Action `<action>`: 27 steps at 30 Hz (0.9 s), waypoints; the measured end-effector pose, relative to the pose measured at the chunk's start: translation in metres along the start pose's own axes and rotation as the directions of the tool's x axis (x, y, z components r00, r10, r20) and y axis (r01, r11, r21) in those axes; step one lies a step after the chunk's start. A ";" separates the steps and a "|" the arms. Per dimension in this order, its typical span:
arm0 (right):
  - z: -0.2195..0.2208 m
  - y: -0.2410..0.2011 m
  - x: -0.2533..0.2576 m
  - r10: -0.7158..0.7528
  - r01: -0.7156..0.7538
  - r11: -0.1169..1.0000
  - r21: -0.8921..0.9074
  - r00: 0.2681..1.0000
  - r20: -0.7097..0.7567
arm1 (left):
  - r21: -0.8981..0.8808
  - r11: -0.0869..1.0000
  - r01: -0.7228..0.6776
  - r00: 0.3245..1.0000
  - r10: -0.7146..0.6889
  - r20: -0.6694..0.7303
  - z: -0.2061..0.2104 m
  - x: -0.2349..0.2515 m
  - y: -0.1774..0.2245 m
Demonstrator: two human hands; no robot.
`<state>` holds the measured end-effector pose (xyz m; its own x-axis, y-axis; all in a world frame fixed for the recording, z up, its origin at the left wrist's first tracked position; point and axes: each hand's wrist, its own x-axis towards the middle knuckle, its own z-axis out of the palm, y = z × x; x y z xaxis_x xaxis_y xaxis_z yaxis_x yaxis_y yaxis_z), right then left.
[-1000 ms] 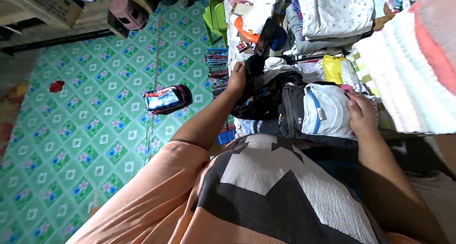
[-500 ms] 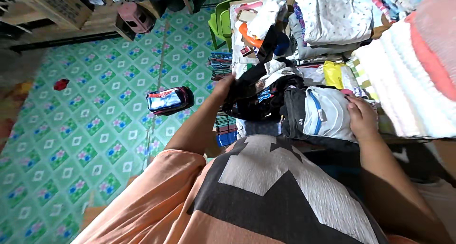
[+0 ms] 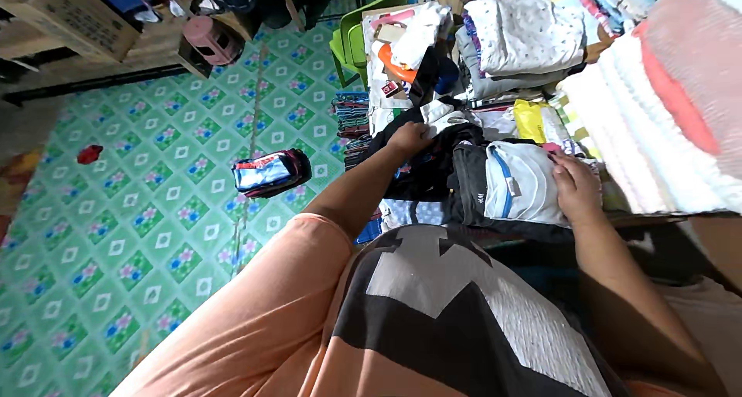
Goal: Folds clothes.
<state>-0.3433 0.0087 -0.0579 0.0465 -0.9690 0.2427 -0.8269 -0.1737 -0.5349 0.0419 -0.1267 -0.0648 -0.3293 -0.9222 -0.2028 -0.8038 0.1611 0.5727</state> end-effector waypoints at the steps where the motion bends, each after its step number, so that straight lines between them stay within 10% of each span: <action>1: 0.000 0.000 0.000 -0.002 0.002 1.000 -0.001 1.000 -0.005 | -0.002 1.000 0.011 1.000 -0.011 0.001 0.002 0.003 0.000; 7: -0.018 -0.012 0.011 0.146 -0.167 0.978 0.127 0.977 0.157 | -0.346 0.938 -0.019 0.996 -0.014 -0.093 -0.028 0.000 0.017; 16: -0.054 -0.114 0.049 0.120 -0.142 0.979 0.145 0.982 0.146 | -0.937 0.265 -0.230 0.968 -0.042 -0.249 -0.083 -0.029 0.067; 23: 0.016 -0.155 0.107 0.360 -0.461 0.696 0.550 0.887 0.289 | -0.858 0.363 -0.363 0.918 0.299 -0.261 -0.062 -0.067 0.076; 27: -0.011 -0.184 0.126 0.240 -0.258 0.565 0.784 0.960 0.143 | -0.800 0.495 -0.339 0.941 0.164 -0.297 -0.044 -0.066 0.040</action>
<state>-0.1918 -0.0797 0.0802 -0.0734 -0.9972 -0.0108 -0.0395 0.0137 -0.9991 0.0532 -0.0745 0.0061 -0.2946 -0.9455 0.1388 0.1100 0.1107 0.9877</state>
